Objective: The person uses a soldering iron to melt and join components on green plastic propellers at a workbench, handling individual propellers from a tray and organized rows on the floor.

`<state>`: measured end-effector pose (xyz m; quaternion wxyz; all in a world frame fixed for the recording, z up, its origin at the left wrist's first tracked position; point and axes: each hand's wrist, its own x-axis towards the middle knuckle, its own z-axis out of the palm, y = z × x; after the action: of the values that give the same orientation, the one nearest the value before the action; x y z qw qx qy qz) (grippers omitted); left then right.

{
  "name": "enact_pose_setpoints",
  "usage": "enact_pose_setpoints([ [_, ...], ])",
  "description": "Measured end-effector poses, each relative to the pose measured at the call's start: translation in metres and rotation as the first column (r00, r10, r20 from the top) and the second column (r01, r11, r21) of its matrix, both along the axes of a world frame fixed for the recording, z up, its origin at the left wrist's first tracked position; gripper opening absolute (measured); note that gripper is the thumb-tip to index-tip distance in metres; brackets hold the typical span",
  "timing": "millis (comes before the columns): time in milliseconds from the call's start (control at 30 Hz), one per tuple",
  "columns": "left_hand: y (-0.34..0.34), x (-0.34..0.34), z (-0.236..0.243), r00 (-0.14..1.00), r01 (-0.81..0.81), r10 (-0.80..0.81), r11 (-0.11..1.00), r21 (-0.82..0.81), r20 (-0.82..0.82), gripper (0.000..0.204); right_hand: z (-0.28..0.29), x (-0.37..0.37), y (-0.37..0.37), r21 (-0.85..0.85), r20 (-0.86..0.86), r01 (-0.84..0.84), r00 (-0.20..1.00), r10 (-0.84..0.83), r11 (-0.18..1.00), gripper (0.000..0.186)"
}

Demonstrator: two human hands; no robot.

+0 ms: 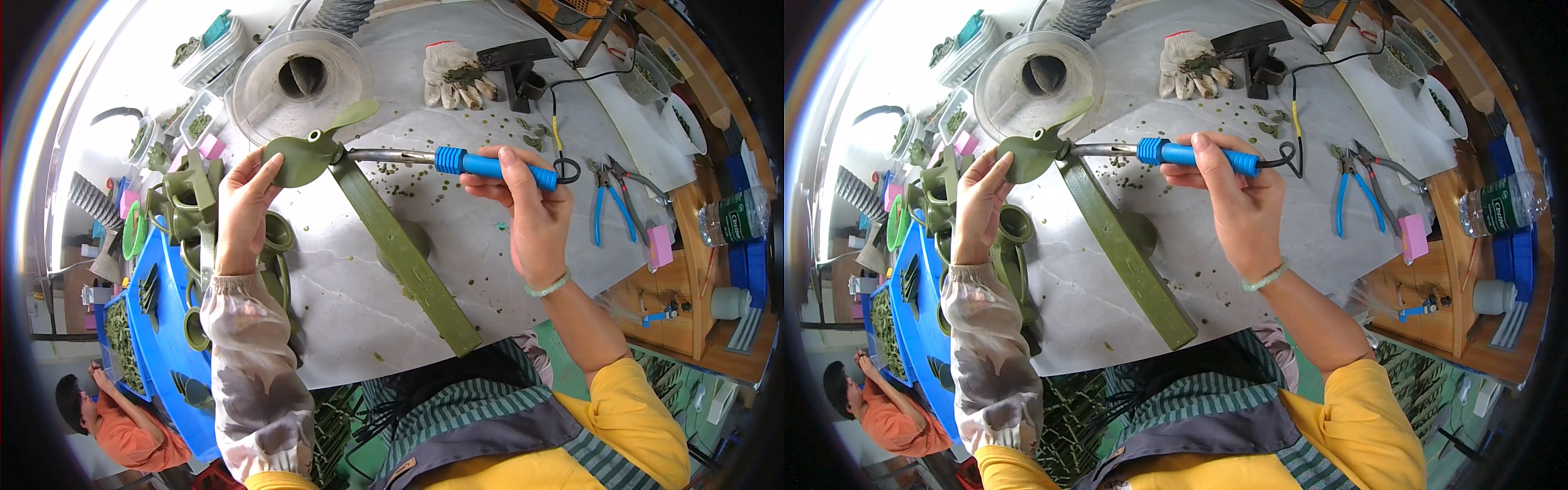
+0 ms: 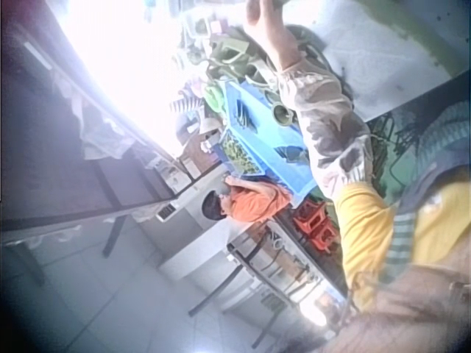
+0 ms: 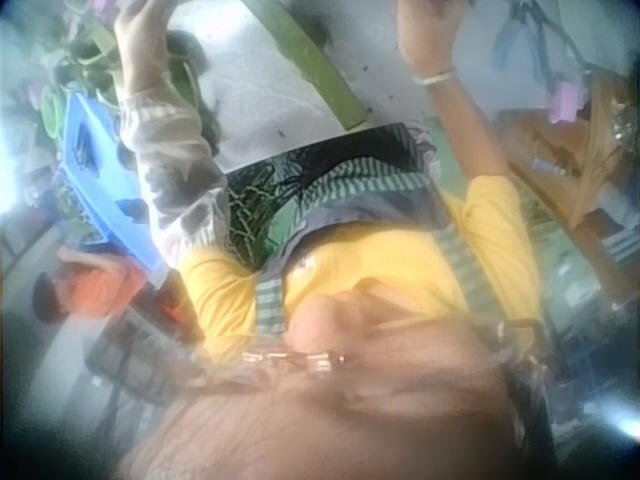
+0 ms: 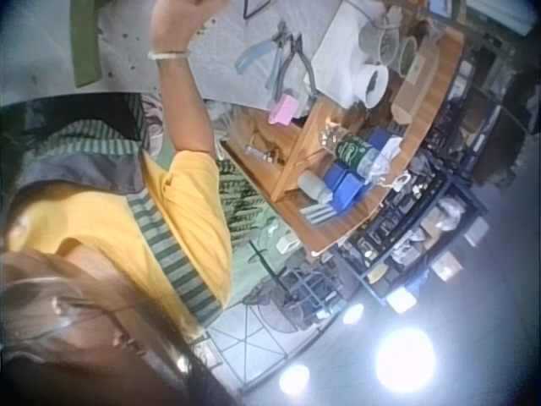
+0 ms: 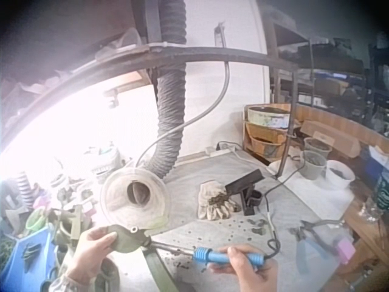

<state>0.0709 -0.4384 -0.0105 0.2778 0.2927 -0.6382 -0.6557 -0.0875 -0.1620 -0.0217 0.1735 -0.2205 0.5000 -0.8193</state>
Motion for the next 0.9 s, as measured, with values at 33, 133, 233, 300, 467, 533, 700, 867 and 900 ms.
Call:
enact_pose_setpoints([
  [33,-0.0002,0.0003,-0.0003,1.000,0.000,0.000,1.000,0.001,-0.004,0.028,0.0006,-0.0002,-0.0005,-0.001,0.004,0.004,1.000,-0.004,1.000,0.025],
  [133,-0.0024,0.0014,-0.0016,1.000,0.000,0.000,1.000,-0.003,-0.004,0.028,-0.0008,-0.0016,-0.0029,-0.002,0.002,0.012,1.000,-0.012,1.000,0.025],
  [233,-0.0025,0.0021,-0.0011,1.000,0.005,-0.005,1.000,-0.002,-0.012,0.028,-0.0021,-0.0020,-0.0045,-0.013,-0.007,0.010,1.000,-0.010,1.000,0.026],
  [300,-0.0019,0.0020,-0.0006,1.000,0.004,-0.004,1.000,0.000,-0.011,0.028,-0.0020,-0.0014,-0.0048,-0.015,-0.009,0.016,1.000,-0.016,1.000,0.025],
  [467,-0.0040,0.0018,-0.0011,1.000,-0.001,0.001,1.000,0.007,-0.002,0.028,-0.0021,-0.0007,-0.0017,-0.017,-0.027,-0.016,1.000,0.016,1.000,0.025],
  [533,-0.0027,0.0025,-0.0007,1.000,-0.013,0.013,1.000,0.000,0.007,0.029,-0.0024,0.0013,-0.0004,0.007,-0.027,-0.015,1.000,0.015,1.000,0.025],
  [700,-0.0051,0.0028,-0.0030,1.000,-0.006,0.006,1.000,0.004,0.003,0.028,-0.0011,0.0031,0.0001,0.014,0.001,-0.020,1.000,0.019,1.000,0.025],
  [867,-0.0049,0.0027,-0.0037,1.000,-0.004,0.004,1.000,0.014,0.000,0.028,-0.0019,-0.0005,-0.0032,0.001,-0.009,-0.011,1.000,0.011,1.000,0.026],
  [900,-0.0047,0.0022,-0.0037,1.000,-0.012,0.012,1.000,0.015,0.006,0.028,-0.0021,-0.0014,-0.0041,0.001,-0.006,-0.007,1.000,0.007,1.000,0.026],
])
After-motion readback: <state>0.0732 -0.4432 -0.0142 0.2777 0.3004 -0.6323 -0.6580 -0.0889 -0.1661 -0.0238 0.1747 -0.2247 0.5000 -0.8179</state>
